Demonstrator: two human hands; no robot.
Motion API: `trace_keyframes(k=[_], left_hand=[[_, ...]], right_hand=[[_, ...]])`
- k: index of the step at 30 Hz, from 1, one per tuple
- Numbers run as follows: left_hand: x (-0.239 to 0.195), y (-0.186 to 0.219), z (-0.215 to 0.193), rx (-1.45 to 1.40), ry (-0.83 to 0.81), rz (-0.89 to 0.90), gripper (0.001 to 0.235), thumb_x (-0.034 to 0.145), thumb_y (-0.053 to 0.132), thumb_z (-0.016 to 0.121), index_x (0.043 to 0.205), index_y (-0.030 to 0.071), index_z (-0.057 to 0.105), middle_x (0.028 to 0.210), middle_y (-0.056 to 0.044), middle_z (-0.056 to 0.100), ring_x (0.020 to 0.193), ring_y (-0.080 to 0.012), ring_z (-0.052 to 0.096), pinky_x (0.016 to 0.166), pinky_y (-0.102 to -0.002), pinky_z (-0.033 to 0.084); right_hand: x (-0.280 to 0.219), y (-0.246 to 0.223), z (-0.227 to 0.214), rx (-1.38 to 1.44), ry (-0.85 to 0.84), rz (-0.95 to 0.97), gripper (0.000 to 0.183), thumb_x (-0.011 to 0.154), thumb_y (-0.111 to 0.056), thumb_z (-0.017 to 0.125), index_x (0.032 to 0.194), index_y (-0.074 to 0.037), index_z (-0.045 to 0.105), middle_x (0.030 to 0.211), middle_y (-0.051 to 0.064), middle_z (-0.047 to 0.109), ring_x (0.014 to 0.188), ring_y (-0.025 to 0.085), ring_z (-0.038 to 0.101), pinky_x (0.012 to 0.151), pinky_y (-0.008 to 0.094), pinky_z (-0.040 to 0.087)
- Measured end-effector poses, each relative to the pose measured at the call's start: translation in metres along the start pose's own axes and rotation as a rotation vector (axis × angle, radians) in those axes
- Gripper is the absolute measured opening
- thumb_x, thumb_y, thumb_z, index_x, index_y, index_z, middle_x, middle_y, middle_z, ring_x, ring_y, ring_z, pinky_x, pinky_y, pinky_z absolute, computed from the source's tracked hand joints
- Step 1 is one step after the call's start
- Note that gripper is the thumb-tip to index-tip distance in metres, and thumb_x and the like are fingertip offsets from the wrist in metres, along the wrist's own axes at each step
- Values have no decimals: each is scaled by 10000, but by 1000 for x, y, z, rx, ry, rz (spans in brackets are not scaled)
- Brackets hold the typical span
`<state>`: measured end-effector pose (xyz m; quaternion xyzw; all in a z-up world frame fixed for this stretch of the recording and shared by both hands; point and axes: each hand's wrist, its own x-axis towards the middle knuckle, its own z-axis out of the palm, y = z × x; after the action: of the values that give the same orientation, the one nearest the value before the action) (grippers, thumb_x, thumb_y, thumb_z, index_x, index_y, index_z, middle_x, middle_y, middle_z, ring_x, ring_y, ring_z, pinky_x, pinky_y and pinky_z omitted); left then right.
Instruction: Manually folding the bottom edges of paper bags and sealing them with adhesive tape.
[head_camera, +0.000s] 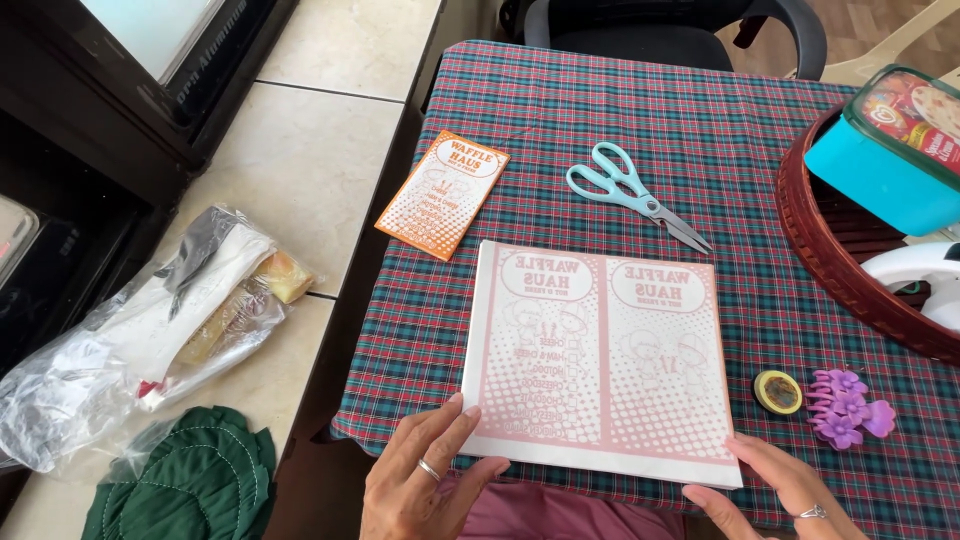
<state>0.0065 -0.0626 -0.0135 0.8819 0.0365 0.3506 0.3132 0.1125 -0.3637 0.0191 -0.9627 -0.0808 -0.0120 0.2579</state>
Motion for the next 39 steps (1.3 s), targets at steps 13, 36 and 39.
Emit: trace_keyframes(k=[13, 36, 39], left_hand=[[-8, -8, 4, 27, -8, 61, 460, 834, 299, 870, 1247, 179, 708, 1284, -114, 695, 946, -271, 731, 779, -382, 668], [0, -3, -2, -64, -68, -17, 391, 842, 258, 847, 1183, 158, 686, 1293, -160, 659, 1050, -316, 719, 842, -447, 650], [5, -2, -6, -95, -97, -41, 366, 844, 247, 843, 1163, 152, 689, 1288, -146, 646, 1061, -305, 704, 845, -443, 656]], right_hand=[[2, -5, -4, -63, 244, -340, 609, 684, -257, 876, 1260, -136, 720, 1360, 134, 676, 1163, 264, 694, 1024, 396, 591], [25, -25, 4, 93, 274, -710, 180, 740, -267, 845, 877, -166, 787, 1070, 31, 766, 1046, 269, 705, 946, 366, 549], [25, -25, 4, 121, 253, -698, 202, 731, -257, 851, 903, -170, 791, 1084, 29, 766, 1050, 259, 706, 958, 360, 549]])
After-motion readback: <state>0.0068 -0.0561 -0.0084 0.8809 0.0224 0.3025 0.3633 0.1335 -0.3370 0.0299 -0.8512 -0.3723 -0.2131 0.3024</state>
